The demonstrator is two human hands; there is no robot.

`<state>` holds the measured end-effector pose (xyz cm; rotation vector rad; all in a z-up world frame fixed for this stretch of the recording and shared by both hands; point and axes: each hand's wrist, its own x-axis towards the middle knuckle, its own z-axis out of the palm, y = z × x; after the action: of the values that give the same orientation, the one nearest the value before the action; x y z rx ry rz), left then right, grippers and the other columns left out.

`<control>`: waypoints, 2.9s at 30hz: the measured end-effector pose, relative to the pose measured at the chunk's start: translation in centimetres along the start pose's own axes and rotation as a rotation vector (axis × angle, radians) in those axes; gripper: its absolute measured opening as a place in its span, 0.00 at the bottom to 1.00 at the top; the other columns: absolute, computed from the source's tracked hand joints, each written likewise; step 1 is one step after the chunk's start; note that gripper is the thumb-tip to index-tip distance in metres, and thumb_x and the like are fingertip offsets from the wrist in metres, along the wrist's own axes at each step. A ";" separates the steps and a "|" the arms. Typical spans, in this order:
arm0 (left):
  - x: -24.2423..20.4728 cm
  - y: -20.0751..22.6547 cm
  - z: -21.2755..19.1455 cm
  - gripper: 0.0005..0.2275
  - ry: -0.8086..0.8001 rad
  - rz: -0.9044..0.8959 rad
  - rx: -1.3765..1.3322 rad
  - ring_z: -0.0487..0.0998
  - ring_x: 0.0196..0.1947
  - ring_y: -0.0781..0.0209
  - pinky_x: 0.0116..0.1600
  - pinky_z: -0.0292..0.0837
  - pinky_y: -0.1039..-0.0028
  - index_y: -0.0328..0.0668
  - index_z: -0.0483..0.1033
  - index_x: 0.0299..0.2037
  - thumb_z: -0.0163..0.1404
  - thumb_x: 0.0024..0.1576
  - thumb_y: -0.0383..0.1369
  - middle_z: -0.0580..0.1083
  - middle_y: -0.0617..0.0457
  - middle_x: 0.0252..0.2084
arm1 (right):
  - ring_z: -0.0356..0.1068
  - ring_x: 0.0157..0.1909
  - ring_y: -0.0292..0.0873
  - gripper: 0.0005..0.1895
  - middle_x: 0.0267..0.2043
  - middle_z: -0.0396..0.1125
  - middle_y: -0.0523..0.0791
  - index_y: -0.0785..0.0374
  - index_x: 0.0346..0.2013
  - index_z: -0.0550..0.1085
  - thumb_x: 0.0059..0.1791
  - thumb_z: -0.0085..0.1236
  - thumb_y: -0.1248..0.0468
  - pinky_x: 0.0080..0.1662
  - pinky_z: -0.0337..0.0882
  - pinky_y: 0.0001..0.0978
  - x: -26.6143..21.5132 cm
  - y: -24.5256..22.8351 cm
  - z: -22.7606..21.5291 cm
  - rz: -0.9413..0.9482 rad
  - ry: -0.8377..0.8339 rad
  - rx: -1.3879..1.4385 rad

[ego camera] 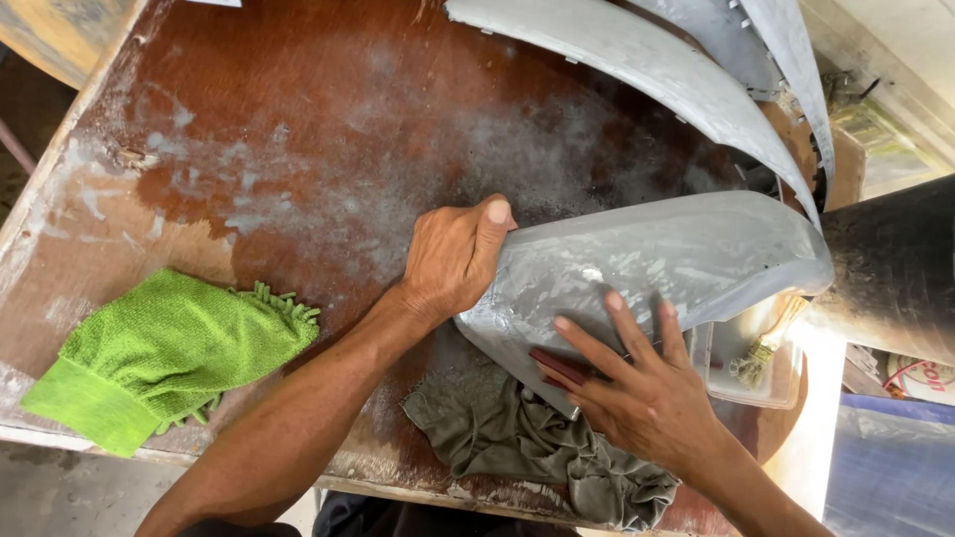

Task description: The person sands a gray car fender with a sanding block, holding it with the left hand and rubbing the surface with the right. The person periodically dips the sanding block into a container of water and continues sanding different areas of the fender.

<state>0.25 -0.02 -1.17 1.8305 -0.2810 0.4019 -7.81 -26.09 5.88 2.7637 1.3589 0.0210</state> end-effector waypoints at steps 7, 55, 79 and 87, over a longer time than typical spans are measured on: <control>-0.1 -0.3 0.2 0.31 -0.018 -0.016 0.049 0.74 0.15 0.53 0.27 0.70 0.66 0.36 0.78 0.29 0.22 0.67 0.48 0.73 0.49 0.16 | 0.33 0.80 0.53 0.16 0.77 0.49 0.38 0.46 0.50 0.79 0.48 0.59 0.54 0.73 0.25 0.65 4.0 -0.5 -0.6 -0.023 0.064 -0.025; -6.1 6.3 4.0 0.18 -0.006 0.435 0.552 0.63 0.70 0.37 0.72 0.53 0.49 0.32 0.69 0.63 0.48 0.64 0.33 0.65 0.38 0.66 | 0.72 0.62 0.51 0.23 0.57 0.74 0.44 0.56 0.52 0.79 0.57 0.38 0.51 0.69 0.58 0.50 -6.2 -0.4 0.2 0.250 0.700 0.225; -4.8 11.5 28.2 0.36 -0.846 0.260 0.796 0.56 0.72 0.42 0.73 0.39 0.47 0.33 0.77 0.55 0.17 0.62 0.51 0.65 0.35 0.68 | 0.54 0.78 0.47 0.24 0.70 0.62 0.29 0.33 0.64 0.69 0.52 0.49 0.50 0.74 0.49 0.64 -15.6 16.1 5.7 0.537 0.009 -0.367; -5.6 10.8 27.6 0.33 -0.717 0.312 0.590 0.50 0.76 0.33 0.76 0.36 0.39 0.30 0.72 0.59 0.20 0.65 0.50 0.56 0.31 0.73 | 0.73 0.55 0.52 0.22 0.68 0.66 0.46 0.59 0.61 0.72 0.52 0.50 0.60 0.60 0.68 0.47 -15.2 13.0 -1.2 0.449 0.193 0.137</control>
<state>-5.48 -29.67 -1.19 2.4789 -1.0363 0.0093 -6.91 -45.99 8.13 3.1928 0.7625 0.2289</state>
